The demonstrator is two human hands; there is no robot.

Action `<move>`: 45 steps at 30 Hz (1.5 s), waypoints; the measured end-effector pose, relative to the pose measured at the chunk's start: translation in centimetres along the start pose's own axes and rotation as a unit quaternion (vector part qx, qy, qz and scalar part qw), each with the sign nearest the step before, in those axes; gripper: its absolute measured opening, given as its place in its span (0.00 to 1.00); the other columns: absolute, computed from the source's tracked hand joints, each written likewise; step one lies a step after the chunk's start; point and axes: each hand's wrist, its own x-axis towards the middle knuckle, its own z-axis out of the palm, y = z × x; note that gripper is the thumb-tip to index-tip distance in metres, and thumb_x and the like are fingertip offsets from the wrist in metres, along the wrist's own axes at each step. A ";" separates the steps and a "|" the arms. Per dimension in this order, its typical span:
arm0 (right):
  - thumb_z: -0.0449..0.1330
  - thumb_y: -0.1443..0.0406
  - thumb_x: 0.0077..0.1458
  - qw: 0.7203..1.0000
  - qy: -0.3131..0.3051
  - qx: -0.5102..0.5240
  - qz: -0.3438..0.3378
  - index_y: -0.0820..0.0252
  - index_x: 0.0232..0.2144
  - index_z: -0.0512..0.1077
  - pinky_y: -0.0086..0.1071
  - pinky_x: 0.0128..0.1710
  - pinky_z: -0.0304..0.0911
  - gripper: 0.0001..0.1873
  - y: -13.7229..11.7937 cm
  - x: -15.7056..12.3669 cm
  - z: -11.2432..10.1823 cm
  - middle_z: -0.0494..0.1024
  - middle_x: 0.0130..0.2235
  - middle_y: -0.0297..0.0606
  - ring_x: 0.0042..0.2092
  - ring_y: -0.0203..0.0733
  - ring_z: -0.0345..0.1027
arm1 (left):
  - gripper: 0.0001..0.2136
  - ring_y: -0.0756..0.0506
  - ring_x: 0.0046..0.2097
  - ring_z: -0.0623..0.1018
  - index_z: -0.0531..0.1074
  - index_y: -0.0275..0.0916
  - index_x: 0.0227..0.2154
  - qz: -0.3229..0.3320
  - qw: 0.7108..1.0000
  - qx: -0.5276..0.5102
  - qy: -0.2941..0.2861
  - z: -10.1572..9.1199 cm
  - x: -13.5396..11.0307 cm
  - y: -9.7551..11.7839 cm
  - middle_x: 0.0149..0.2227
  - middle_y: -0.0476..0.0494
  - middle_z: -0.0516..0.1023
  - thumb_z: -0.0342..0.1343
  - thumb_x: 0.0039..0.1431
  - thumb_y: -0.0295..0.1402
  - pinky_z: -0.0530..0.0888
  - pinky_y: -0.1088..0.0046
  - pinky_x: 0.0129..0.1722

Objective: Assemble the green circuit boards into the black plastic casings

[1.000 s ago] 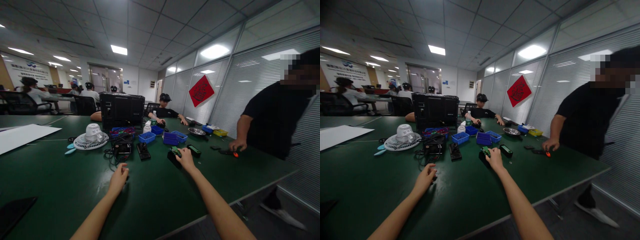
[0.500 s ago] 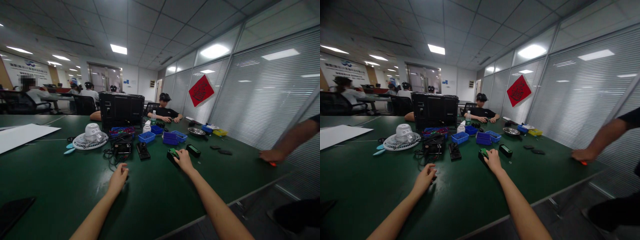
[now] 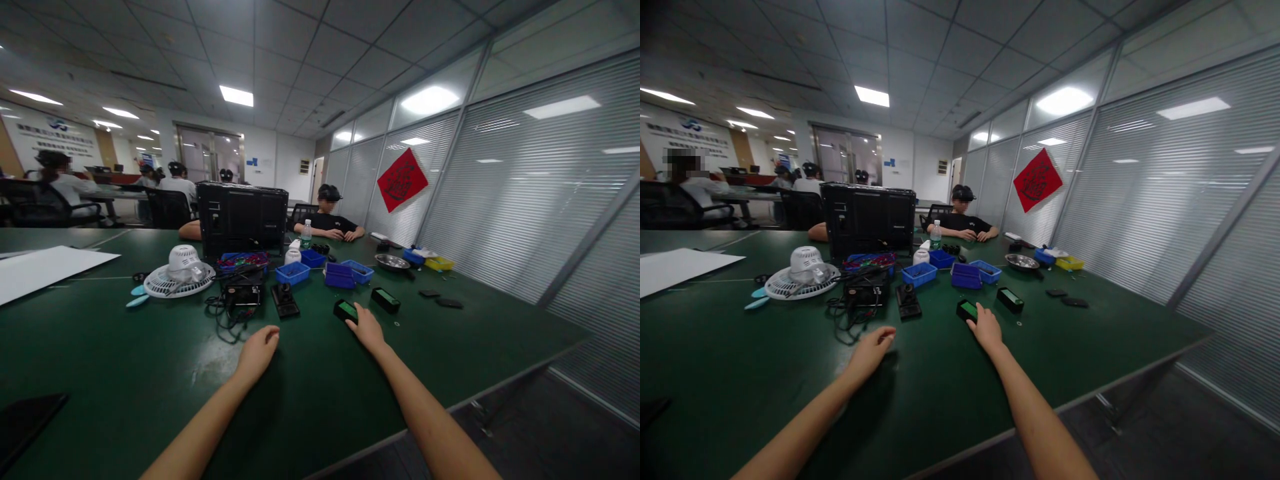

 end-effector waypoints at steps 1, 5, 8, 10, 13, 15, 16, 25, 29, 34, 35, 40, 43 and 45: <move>0.54 0.58 0.51 1.000 -0.019 -0.003 0.007 0.64 0.55 0.58 0.37 0.39 0.62 0.30 -0.2 -0.1 -0.1 0.68 0.46 0.50 0.46 0.50 0.64 | 0.13 0.45 0.43 0.74 0.73 0.39 0.37 0.015 1.000 0.007 -0.013 0.6 0.2 0.6 0.42 0.43 0.76 0.48 0.51 0.33 0.66 0.69 0.45; 0.53 0.58 0.51 0.999 -0.038 -0.009 0.000 0.67 0.56 0.55 0.37 0.39 0.63 0.32 -1.7 -1.1 -0.4 0.68 0.48 0.53 0.47 0.51 0.64 | 0.16 0.43 0.48 0.72 0.72 0.37 0.43 0.051 0.998 0.014 -0.045 3.9 0.9 2.1 0.47 0.41 0.74 0.48 0.51 0.32 0.64 0.68 0.50; 0.52 0.58 0.52 0.999 -0.046 -0.012 -0.017 0.67 0.56 0.54 0.37 0.39 0.63 0.32 -3.3 -2.7 -0.7 0.68 0.48 0.55 0.47 0.51 0.65 | 0.20 0.43 0.49 0.71 0.68 0.34 0.49 0.029 0.997 -0.025 -0.068 6.4 1.0 2.8 0.50 0.39 0.72 0.48 0.52 0.31 0.64 0.69 0.50; 0.51 0.58 0.53 0.998 -0.052 -0.019 -0.027 0.68 0.57 0.53 0.36 0.39 0.62 0.32 -4.5 -3.7 -0.9 0.67 0.48 0.55 0.46 0.50 0.65 | 0.21 0.45 0.49 0.72 0.66 0.32 0.50 0.004 0.994 -0.077 -0.080 7.7 0.9 3.3 0.51 0.37 0.70 0.48 0.52 0.29 0.64 0.72 0.50; 0.51 0.57 0.53 0.997 -0.068 -0.027 -0.037 0.69 0.57 0.53 0.36 0.41 0.61 0.32 -6.4 -5.1 -1.2 0.66 0.47 0.54 0.45 0.49 0.66 | 0.23 0.46 0.50 0.71 0.64 0.29 0.52 -0.034 0.986 -0.151 -0.066 8.6 0.7 3.5 0.53 0.35 0.68 0.49 0.50 0.24 0.64 0.76 0.50; 0.52 0.57 0.53 0.995 -0.086 -0.024 -0.044 0.69 0.57 0.53 0.35 0.40 0.61 0.33 -7.7 -5.9 -1.5 0.65 0.48 0.54 0.44 0.49 0.66 | 0.22 0.45 0.50 0.71 0.65 0.28 0.51 -0.054 0.982 -0.178 -0.033 8.5 0.8 3.2 0.52 0.33 0.68 0.50 0.50 0.24 0.64 0.74 0.50; 0.52 0.56 0.53 0.994 -0.094 -0.019 -0.052 0.69 0.57 0.53 0.34 0.40 0.61 0.33 -8.5 -6.2 -1.6 0.65 0.48 0.54 0.43 0.49 0.66 | 0.21 0.44 0.50 0.71 0.66 0.28 0.50 -0.064 0.980 -0.187 -0.014 8.2 0.9 3.0 0.51 0.32 0.69 0.51 0.50 0.24 0.64 0.73 0.50; 0.59 0.54 0.48 0.982 -0.138 0.034 -0.123 0.68 0.57 0.53 0.37 0.39 0.63 0.39 -15.9 -8.1 -2.0 0.66 0.47 0.54 0.43 0.51 0.68 | 0.15 0.43 0.50 0.71 0.72 0.33 0.41 -0.115 0.960 -0.227 0.116 2.6 1.7 -0.2 0.48 0.35 0.72 0.53 0.48 0.24 0.63 0.69 0.52; 0.60 0.53 0.46 0.977 -0.138 0.039 -0.161 0.70 0.57 0.53 0.37 0.37 0.64 0.41 -18.5 -8.6 -1.5 0.66 0.47 0.55 0.42 0.52 0.68 | 0.12 0.44 0.48 0.72 0.73 0.35 0.37 -0.126 0.945 -0.251 0.167 -0.1 0.9 -1.8 0.46 0.37 0.74 0.53 0.47 0.24 0.64 0.69 0.51; 0.60 0.52 0.46 0.969 -0.131 0.046 -0.202 0.70 0.56 0.53 0.38 0.36 0.65 0.42 -21.5 -9.2 -0.5 0.67 0.46 0.55 0.40 0.52 0.69 | 0.11 0.45 0.45 0.73 0.73 0.35 0.34 -0.154 0.915 -0.310 0.207 -2.8 -0.2 -3.5 0.43 0.38 0.75 0.53 0.46 0.25 0.68 0.70 0.45; 0.60 0.52 0.45 0.968 -0.132 0.049 -0.209 0.70 0.56 0.53 0.38 0.36 0.65 0.42 -22.1 -9.4 -0.3 0.67 0.46 0.55 0.40 0.52 0.69 | 0.11 0.45 0.44 0.73 0.73 0.35 0.35 -0.162 0.910 -0.317 0.213 -3.2 -0.3 -3.8 0.42 0.38 0.75 0.53 0.45 0.25 0.68 0.70 0.44; 0.60 0.52 0.45 0.964 -0.140 0.075 -0.212 0.69 0.56 0.53 0.39 0.36 0.65 0.41 -24.7 -9.9 0.3 0.67 0.45 0.55 0.40 0.51 0.69 | 0.13 0.48 0.33 0.74 0.72 0.34 0.35 -0.207 0.876 -0.366 0.236 -4.9 -0.4 -4.3 0.34 0.42 0.76 0.54 0.42 0.26 0.69 0.72 0.33; 0.61 0.53 0.44 0.962 -0.142 0.093 -0.212 0.68 0.56 0.53 0.39 0.37 0.64 0.41 -25.5 -10.1 0.2 0.67 0.46 0.55 0.42 0.51 0.69 | 0.11 0.49 0.29 0.74 0.72 0.35 0.31 -0.234 0.847 -0.415 0.238 -5.4 -0.4 -4.1 0.30 0.44 0.76 0.55 0.40 0.26 0.68 0.73 0.30; 0.61 0.52 0.43 0.960 -0.140 0.117 -0.214 0.69 0.56 0.53 0.40 0.39 0.64 0.43 -25.5 -10.1 0.0 0.67 0.46 0.55 0.43 0.53 0.68 | 0.10 0.50 0.28 0.73 0.72 0.35 0.29 -0.241 0.833 -0.438 0.239 -5.6 -0.5 -3.7 0.28 0.45 0.75 0.56 0.39 0.25 0.68 0.74 0.29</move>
